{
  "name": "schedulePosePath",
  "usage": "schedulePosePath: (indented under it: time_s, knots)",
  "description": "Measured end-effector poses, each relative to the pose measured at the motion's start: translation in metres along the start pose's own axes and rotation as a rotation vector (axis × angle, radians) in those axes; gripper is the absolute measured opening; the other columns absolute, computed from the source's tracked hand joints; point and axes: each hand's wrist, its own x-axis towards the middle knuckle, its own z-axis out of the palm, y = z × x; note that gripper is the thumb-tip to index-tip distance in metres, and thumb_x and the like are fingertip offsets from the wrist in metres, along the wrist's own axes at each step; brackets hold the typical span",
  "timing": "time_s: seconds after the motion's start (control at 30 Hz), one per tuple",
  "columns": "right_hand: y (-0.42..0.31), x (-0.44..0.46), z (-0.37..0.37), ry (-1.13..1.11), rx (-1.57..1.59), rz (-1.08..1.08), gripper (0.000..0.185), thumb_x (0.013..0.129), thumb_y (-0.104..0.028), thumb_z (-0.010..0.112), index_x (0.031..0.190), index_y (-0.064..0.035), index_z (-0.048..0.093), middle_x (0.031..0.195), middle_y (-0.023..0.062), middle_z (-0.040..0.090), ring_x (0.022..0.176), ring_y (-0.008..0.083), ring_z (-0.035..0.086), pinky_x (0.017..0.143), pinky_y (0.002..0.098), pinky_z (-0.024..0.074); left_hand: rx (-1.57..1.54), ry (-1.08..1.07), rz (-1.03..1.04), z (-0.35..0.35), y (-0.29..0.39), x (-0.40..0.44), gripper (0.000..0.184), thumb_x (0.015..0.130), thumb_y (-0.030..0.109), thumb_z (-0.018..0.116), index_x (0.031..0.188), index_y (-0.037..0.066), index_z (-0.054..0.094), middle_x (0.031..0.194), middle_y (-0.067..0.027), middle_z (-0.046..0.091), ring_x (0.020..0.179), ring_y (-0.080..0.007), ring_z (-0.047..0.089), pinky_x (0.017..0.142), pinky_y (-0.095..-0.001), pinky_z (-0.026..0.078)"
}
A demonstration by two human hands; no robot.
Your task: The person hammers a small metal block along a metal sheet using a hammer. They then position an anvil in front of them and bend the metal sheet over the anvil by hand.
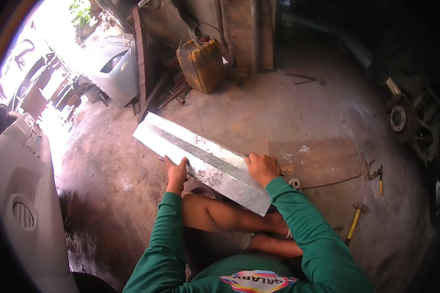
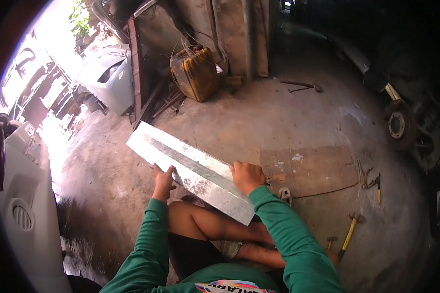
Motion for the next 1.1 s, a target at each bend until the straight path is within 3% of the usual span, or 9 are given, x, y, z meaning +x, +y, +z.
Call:
schedulePosePath:
  time_s: [0.17, 0.23, 0.53, 0.63, 0.7, 0.73, 0.77, 0.83, 1.1]
  knots:
    - [-0.023, 0.001, -0.041, 0.027, -0.085, 0.001, 0.037, 0.104, -0.043, 0.063, 0.098, -0.0076, 0.071, 0.09, 0.0217, 0.077, 0.087, 0.0455, 0.075, 0.079, 0.058, 0.0581, 0.217, 0.177, 0.201, 0.009, -0.054, 0.042, 0.111, 0.094, 0.053, 0.079, 0.169, -0.006, 0.021, 0.157, -0.0439, 0.043, 0.144, -0.0554, 0.049, 0.121, -0.0559, 0.04]
    - [-0.035, 0.009, -0.066, 0.149, -0.161, -0.042, 0.033, 0.102, -0.04, 0.068, 0.093, -0.008, 0.069, 0.088, 0.0183, 0.077, 0.085, 0.0424, 0.075, 0.075, 0.0555, 0.0582, 0.275, 0.154, 0.276, 0.014, -0.043, 0.032, 0.113, 0.092, 0.06, 0.079, 0.167, -0.008, 0.028, 0.163, -0.0454, 0.034, 0.155, -0.0552, 0.034, 0.128, -0.0531, 0.032]
    - [-0.033, -0.012, -0.106, 0.507, -0.238, -0.43, 0.028, 0.091, -0.032, 0.08, 0.09, -0.0109, 0.062, 0.086, 0.0062, 0.064, 0.085, 0.0294, 0.066, 0.077, 0.0434, 0.0509, 0.578, 0.277, 1.005, -0.029, 0.057, -0.011, 0.124, 0.079, 0.037, 0.093, 0.175, 0.015, 0.018, 0.169, -0.0338, 0.031, 0.16, -0.0517, 0.026, 0.128, -0.0643, 0.027]
    - [-0.038, -0.038, -0.097, 0.471, -0.282, -0.46, 0.028, 0.091, -0.036, 0.078, 0.094, -0.0123, 0.063, 0.089, 0.0042, 0.062, 0.089, 0.0256, 0.064, 0.08, 0.0418, 0.0504, 0.929, 0.295, 1.062, -0.044, 0.076, -0.01, 0.114, 0.078, 0.031, 0.092, 0.172, 0.021, 0.029, 0.171, -0.025, 0.033, 0.162, -0.0465, 0.027, 0.126, -0.0706, 0.025]
    - [-0.04, -0.057, -0.085, 0.425, -0.267, -0.45, 0.03, 0.088, -0.036, 0.08, 0.095, -0.0118, 0.063, 0.092, 0.0055, 0.061, 0.092, 0.0267, 0.063, 0.08, 0.0419, 0.0505, 1.17, 0.025, 1.108, -0.05, 0.072, 0.005, 0.096, 0.078, 0.025, 0.09, 0.164, 0.022, 0.047, 0.17, -0.0182, 0.04, 0.162, -0.039, 0.029, 0.126, -0.0745, 0.02]
    - [-0.038, -0.065, -0.074, 0.41, -0.226, -0.445, 0.031, 0.087, -0.035, 0.081, 0.094, -0.0109, 0.063, 0.094, 0.0067, 0.061, 0.094, 0.0283, 0.063, 0.08, 0.0434, 0.0507, 1.193, 0.047, 1.206, -0.052, 0.07, 0.008, 0.063, 0.084, 0.017, 0.079, 0.146, 0.017, 0.066, 0.15, -0.0198, 0.062, 0.148, -0.0362, 0.052, 0.121, -0.0657, 0.038]
    - [-0.035, -0.072, -0.062, 0.394, -0.185, -0.442, 0.032, 0.087, -0.035, 0.082, 0.093, -0.01, 0.063, 0.095, 0.0078, 0.061, 0.095, 0.0299, 0.062, 0.08, 0.0449, 0.0508, 1.195, 0.041, 1.206, -0.052, 0.066, 0.013, 0.063, 0.084, 0.017, 0.079, 0.146, 0.017, 0.066, 0.15, -0.0198, 0.062, 0.148, -0.0362, 0.052, 0.121, -0.0657, 0.038]
    - [-0.029, -0.081, -0.05, 0.347, -0.22, -0.39, 0.033, 0.086, -0.036, 0.082, 0.094, -0.0099, 0.063, 0.098, 0.0082, 0.061, 0.099, 0.0307, 0.062, 0.081, 0.0454, 0.0515, 1.235, -0.248, 0.857, -0.048, 0.062, 0.024, 0.042, 0.089, 0.013, 0.068, 0.13, 0.013, 0.077, 0.122, -0.0199, 0.077, 0.119, -0.0369, 0.072, 0.104, -0.0529, 0.056]
    - [0.074, -0.016, -0.004, 0.299, -0.23, -0.276, 0.03, 0.091, -0.037, 0.08, 0.092, -0.0091, 0.068, 0.091, 0.0083, 0.065, 0.092, 0.0292, 0.068, 0.075, 0.0442, 0.0582, 1.089, -0.382, 1.042, -0.005, 0.07, 0.085, 0.041, 0.085, 0.017, 0.068, 0.124, 0.012, 0.08, 0.116, -0.0214, 0.078, 0.106, -0.0414, 0.074, 0.098, -0.0498, 0.059]
